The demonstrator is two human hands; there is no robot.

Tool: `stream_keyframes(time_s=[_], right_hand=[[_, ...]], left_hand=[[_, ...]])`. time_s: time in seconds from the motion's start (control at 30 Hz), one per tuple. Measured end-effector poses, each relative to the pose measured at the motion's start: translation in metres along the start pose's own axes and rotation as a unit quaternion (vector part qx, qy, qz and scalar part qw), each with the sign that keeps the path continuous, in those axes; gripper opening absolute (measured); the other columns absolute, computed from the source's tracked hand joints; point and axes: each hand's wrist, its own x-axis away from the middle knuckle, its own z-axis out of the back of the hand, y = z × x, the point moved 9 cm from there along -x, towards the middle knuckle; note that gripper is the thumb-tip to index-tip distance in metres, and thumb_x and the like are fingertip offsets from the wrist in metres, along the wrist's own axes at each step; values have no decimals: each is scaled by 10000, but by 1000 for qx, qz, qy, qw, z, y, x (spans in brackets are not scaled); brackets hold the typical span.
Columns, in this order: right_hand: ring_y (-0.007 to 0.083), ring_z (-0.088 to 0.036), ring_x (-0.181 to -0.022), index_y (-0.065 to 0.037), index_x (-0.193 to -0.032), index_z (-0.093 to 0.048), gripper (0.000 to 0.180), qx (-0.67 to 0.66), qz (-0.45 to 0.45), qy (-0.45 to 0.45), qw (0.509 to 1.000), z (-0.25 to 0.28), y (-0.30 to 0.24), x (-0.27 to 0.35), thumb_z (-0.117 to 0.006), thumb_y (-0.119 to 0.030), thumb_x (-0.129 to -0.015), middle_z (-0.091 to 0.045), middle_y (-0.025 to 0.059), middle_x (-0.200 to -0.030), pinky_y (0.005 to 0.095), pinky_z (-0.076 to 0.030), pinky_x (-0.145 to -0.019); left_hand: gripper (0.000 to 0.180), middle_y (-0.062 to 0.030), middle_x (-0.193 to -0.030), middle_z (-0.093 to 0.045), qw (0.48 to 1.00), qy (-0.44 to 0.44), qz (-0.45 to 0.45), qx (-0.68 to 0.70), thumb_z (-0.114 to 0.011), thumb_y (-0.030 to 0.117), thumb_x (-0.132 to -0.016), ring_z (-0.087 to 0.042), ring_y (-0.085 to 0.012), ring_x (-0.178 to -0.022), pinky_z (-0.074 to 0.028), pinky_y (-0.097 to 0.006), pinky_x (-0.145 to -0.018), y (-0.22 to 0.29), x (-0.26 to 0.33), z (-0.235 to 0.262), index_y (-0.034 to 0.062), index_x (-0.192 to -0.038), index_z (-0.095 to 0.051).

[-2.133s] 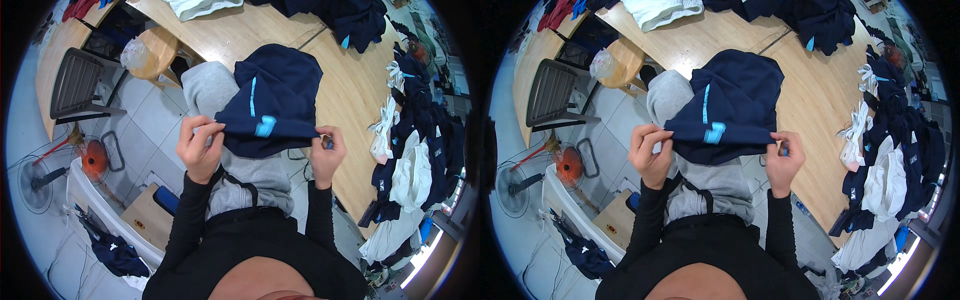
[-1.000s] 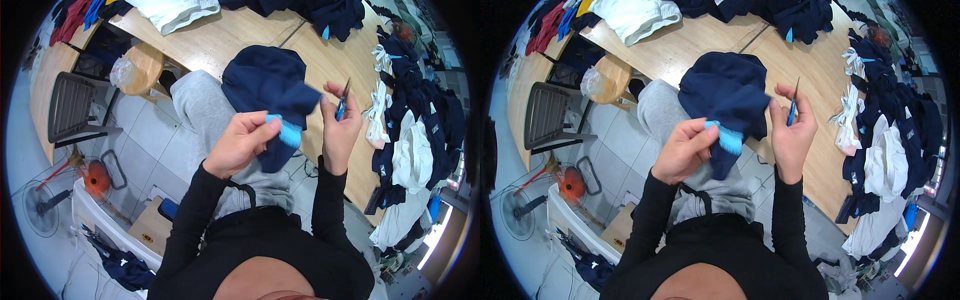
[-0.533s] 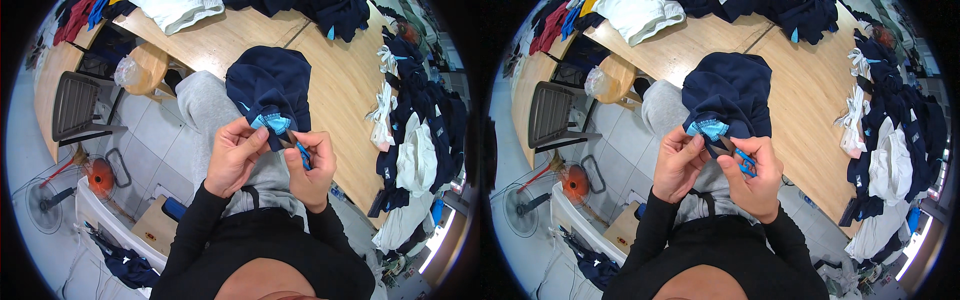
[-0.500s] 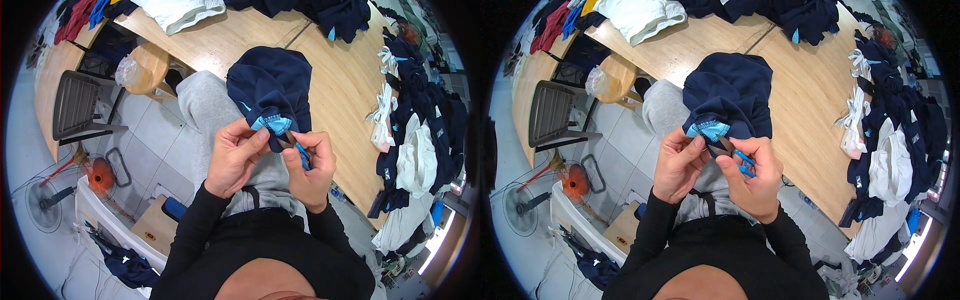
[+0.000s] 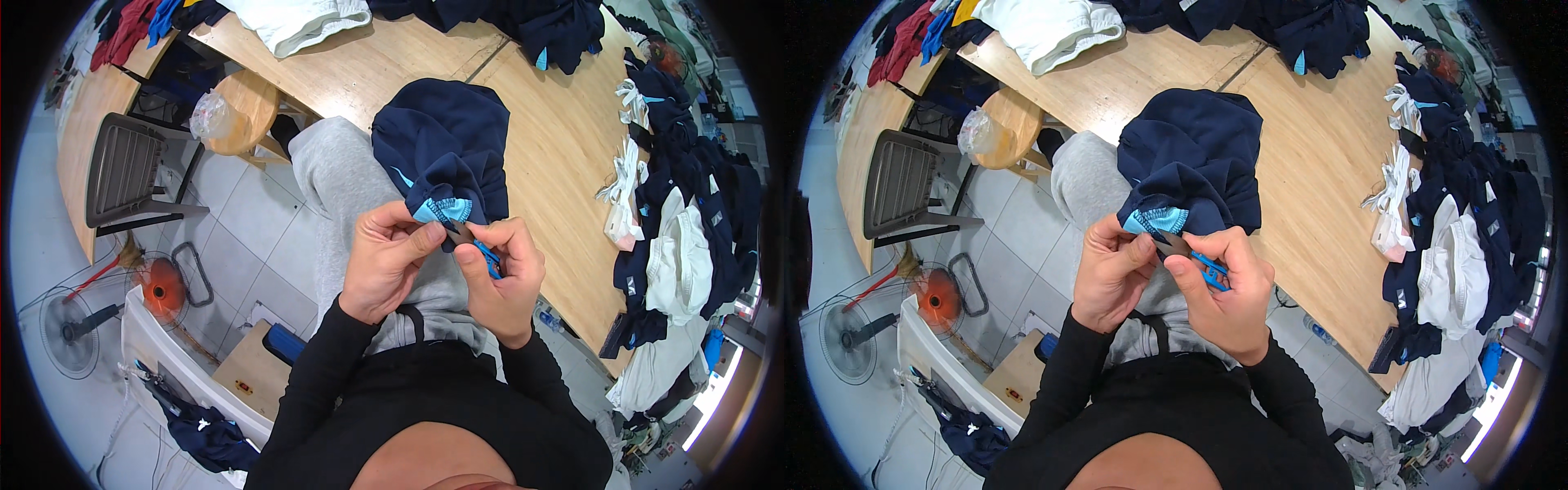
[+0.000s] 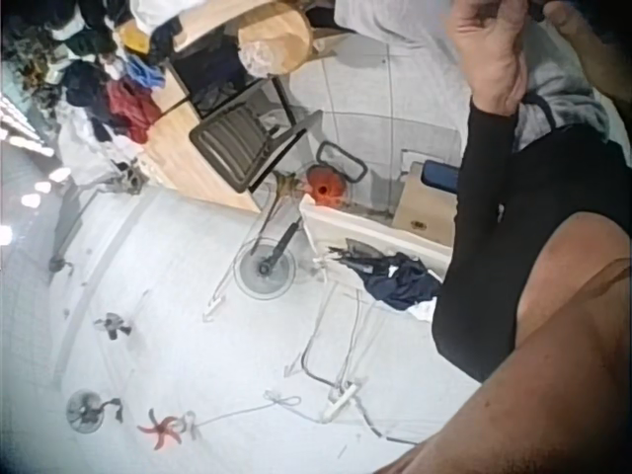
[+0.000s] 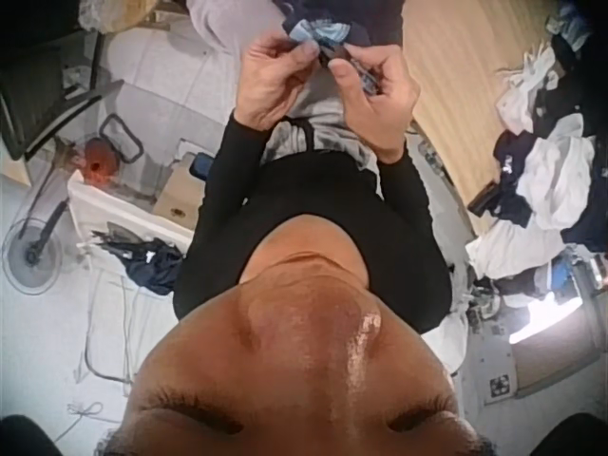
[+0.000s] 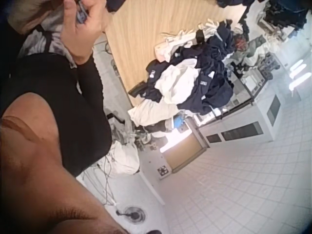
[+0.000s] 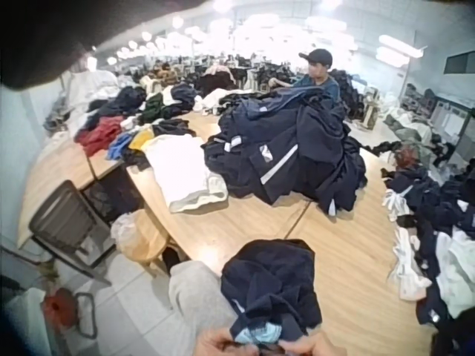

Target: Trimming loose threads from dark blue garments using small snips in a factory setting.

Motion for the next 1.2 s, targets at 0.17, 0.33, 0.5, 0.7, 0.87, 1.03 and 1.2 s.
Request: stream_keyframes(time_s=[0.17, 0.33, 0.5, 0.7, 0.87, 1.03, 1.2], right_hand=[[56, -610, -723, 5, -1038, -690, 246, -17, -14, -4, 1000, 0, 5, -1, -864, -142, -946, -739, 52, -846, 227, -486, -643], [46, -588, -713, 4, -1022, -676, 209, -18, -10, -5, 1000, -1, 10, -1, -840, -112, -965, -724, 27, -829, 221, -471, -643], [20, -546, -751, -10, -1114, -611, 148, -190, -119, 28, 974, 9, 41, -5, -725, -79, -1049, -652, -12, -877, 196, -427, -672], [15, -551, -820, -5, -1253, -597, 391, -132, -64, 17, 989, 18, 37, -7, -838, -127, -971, -640, 15, -952, 178, -417, -667], [98, -619, -756, -10, -1184, -749, 467, 70, 127, 32, 989, 5, -15, -18, -971, -86, -781, -682, 62, -950, 222, -437, -623], [120, -595, -726, -11, -956, -661, 112, 40, 70, 92, 993, 24, 17, -33, -746, 60, -941, -661, 43, -912, 260, -452, -650], [27, -392, -612, -38, -1017, -576, 122, -185, 37, 202, 961, 87, 37, -26, -630, -117, -1092, -594, 35, -837, 208, -246, -518]], left_hand=[[162, -124, -1083, -809, 1000, 9, -3, -21, -783, -71, -947, -765, -139, -967, -606, -258, -849, 2, -1, -3, -14, -1098, -789], [154, -116, -1061, -808, 1000, 13, -8, -27, -787, -67, -945, -769, -143, -951, -614, -260, -849, 1, -1, 0, -10, -1088, -789], [112, -86, -1021, -799, 1000, 9, 2, -8, -760, -30, -985, -770, -135, -908, -635, -265, -815, -2, -4, 5, 13, -1089, -755], [75, -72, -1015, -790, 996, 82, 13, -12, -706, 39, -1049, -762, -117, -854, -663, -284, -767, -3, -7, 9, 41, -1124, -707], [74, -73, -994, -781, 998, 46, -6, -32, -715, 33, -1041, -759, -119, -838, -659, -285, -764, 0, -7, 6, 21, -1113, -700], [143, -67, -1023, -775, 993, 65, -25, -99, -728, -4, -1019, -742, -115, -875, -607, -253, -809, 2, -3, 21, 0, -1160, -709], [226, -77, -1053, -757, 995, 77, 22, -57, -608, 95, -1010, -715, -139, -946, -561, -276, -877, 22, 9, 73, -36, -1167, -705]])
